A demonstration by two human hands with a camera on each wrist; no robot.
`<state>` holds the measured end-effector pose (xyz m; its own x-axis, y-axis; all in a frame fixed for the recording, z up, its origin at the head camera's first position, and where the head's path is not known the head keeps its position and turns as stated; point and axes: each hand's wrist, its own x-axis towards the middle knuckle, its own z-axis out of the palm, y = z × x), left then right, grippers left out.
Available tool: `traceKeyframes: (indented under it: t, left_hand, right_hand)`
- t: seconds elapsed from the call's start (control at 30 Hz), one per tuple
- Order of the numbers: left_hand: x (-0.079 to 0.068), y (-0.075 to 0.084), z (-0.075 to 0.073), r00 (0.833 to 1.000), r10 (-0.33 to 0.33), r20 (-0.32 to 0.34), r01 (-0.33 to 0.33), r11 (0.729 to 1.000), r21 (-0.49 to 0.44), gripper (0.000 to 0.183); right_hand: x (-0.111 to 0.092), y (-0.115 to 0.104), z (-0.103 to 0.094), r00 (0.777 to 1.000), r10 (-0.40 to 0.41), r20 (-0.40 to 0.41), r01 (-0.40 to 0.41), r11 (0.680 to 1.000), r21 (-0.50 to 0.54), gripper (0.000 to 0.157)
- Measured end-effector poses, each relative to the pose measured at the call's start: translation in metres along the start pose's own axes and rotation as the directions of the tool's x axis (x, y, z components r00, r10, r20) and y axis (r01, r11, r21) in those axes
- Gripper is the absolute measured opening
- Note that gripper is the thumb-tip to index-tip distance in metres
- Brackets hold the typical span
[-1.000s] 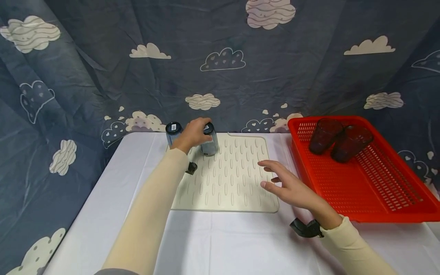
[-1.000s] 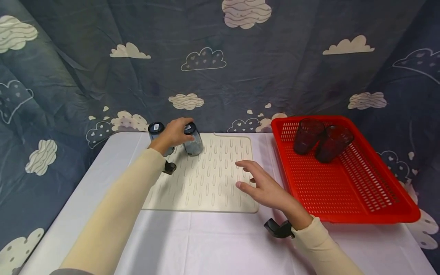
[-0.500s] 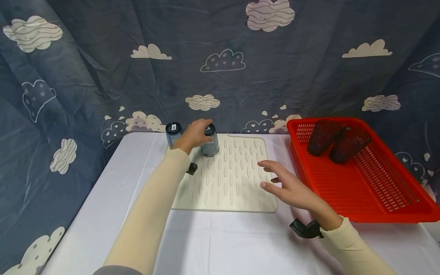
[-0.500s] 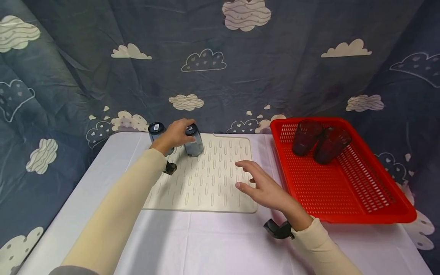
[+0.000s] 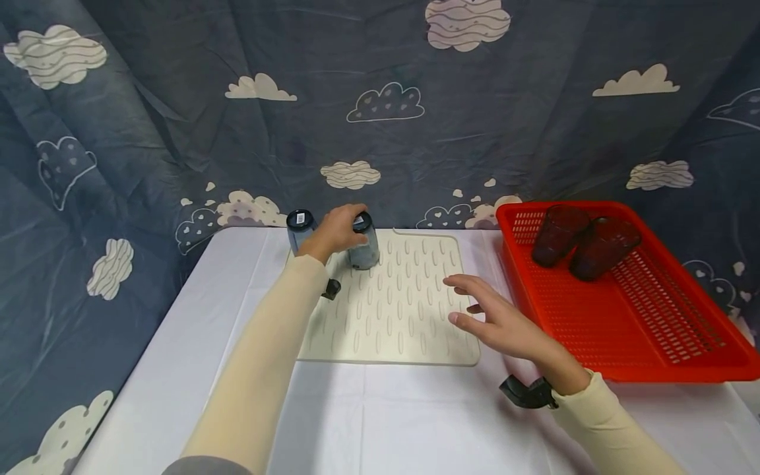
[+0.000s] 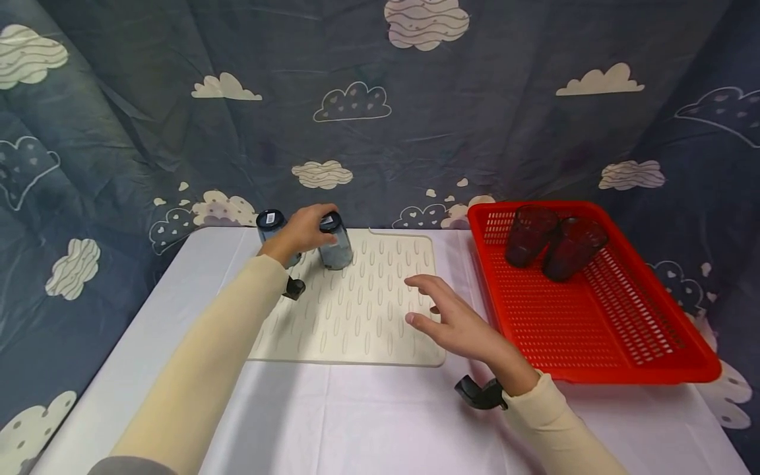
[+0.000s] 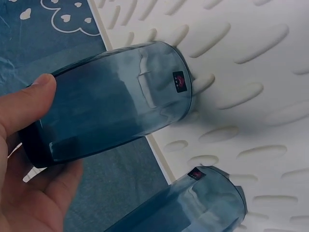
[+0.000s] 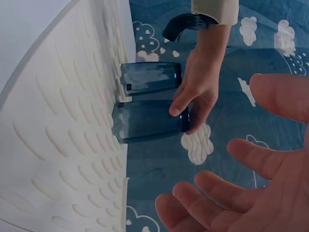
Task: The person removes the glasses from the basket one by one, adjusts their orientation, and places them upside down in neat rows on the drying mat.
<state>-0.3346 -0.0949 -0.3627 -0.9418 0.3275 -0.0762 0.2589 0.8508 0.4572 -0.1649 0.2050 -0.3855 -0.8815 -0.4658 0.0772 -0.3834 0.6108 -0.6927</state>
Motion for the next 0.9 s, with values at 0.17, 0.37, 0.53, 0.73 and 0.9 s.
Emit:
traceKeyframes:
  t: [0.17, 0.37, 0.53, 0.73, 0.9]
  left_hand:
    - [0.001, 0.000, 0.001, 1.000, -0.001, 0.000, 0.001, 1.000, -0.009, 0.063]
    - [0.002, 0.000, 0.004, 1.000, -0.009, -0.009, 0.009, 0.999, -0.037, 0.063]
    - [0.001, 0.001, 0.006, 1.000, -0.014, -0.005, 0.013, 0.999, -0.051, 0.066]
    - [0.000, -0.001, 0.009, 1.000, -0.002, -0.029, -0.001, 0.991, -0.131, 0.067]
    - [-0.001, -0.007, 0.014, 0.997, -0.004, -0.076, -0.011, 0.981, -0.192, 0.072]
  right_hand:
    - [0.000, 0.000, 0.001, 1.000, -0.011, 0.002, 0.011, 1.000, 0.007, 0.062]
    - [0.001, 0.000, 0.002, 1.000, -0.018, 0.003, 0.018, 1.000, 0.004, 0.061]
    - [-0.001, 0.000, 0.000, 1.000, -0.014, 0.004, 0.014, 1.000, 0.006, 0.063]
    - [-0.004, -0.002, -0.004, 1.000, -0.006, -0.002, 0.006, 1.000, -0.004, 0.064]
    - [-0.005, -0.006, -0.011, 1.000, -0.001, -0.010, 0.001, 1.000, -0.019, 0.065]
